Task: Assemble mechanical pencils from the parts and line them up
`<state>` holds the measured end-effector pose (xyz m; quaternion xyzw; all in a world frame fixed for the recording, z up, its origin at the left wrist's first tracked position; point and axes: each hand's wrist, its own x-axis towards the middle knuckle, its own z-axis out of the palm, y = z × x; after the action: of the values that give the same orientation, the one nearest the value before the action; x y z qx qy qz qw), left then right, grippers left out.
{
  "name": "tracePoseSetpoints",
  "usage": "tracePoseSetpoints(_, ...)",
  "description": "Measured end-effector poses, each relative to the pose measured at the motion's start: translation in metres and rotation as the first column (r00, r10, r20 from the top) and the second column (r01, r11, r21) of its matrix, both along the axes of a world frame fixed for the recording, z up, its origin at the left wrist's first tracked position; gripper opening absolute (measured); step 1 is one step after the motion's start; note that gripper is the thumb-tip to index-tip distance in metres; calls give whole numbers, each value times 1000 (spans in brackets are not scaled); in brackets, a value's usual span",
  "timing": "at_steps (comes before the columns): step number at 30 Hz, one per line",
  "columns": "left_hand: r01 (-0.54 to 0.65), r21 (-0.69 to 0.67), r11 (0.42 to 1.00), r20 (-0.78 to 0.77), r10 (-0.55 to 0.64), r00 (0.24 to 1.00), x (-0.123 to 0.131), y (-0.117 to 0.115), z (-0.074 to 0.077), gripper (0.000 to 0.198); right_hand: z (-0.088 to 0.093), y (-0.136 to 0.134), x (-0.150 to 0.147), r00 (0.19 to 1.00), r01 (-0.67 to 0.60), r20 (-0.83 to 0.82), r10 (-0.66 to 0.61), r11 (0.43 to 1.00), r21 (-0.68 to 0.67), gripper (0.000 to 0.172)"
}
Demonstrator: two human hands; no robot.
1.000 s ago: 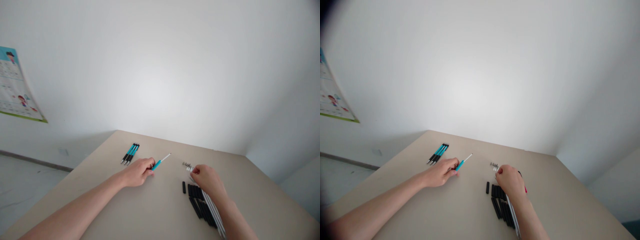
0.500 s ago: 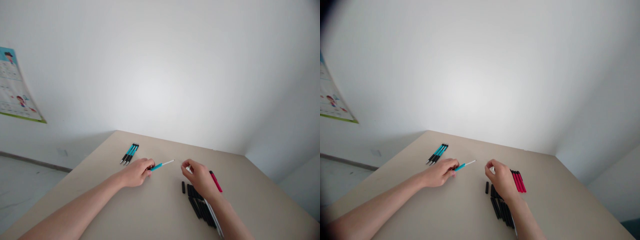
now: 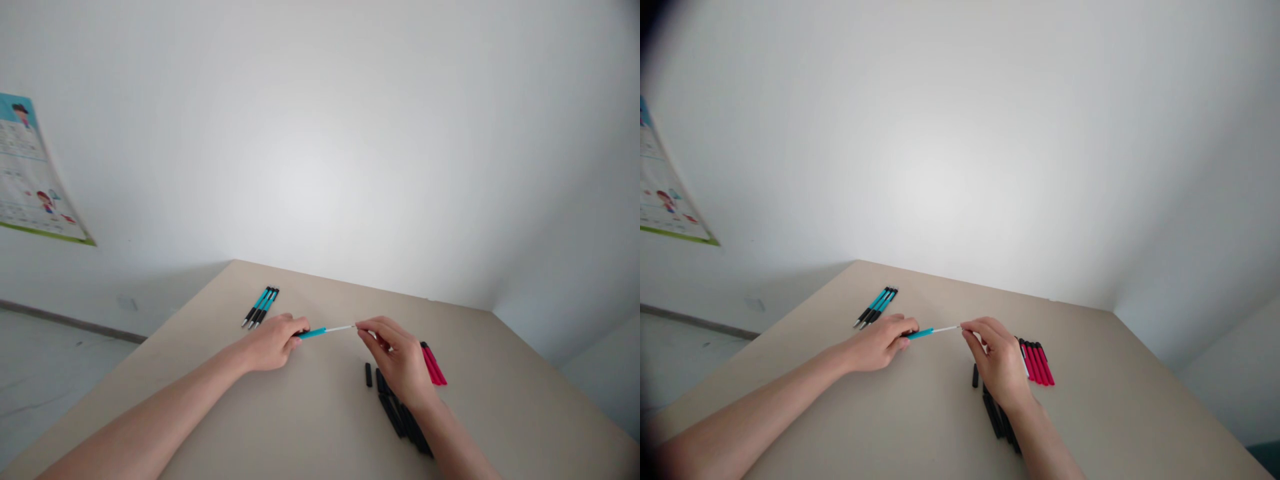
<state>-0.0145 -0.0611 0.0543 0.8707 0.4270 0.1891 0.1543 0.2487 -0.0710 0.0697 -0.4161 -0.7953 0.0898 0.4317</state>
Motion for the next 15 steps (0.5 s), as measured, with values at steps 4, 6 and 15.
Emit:
tracePoseSetpoints(4,13,7,1000,-4,-13,1000,0,0,0,20,-1,0,0,1000,-4,-3,4,1000,-23,21)
tracePoseSetpoints(6,15,7,1000,-8,-15,1000,-1,0,1,20,-1,0,-1,1000,-15,7,16,1000,-26,21)
tracePoseSetpoints(15,33,25,999,-20,-32,999,-2,-1,3,20,0,-1,-2,994,-79,76,78,997,11,18)
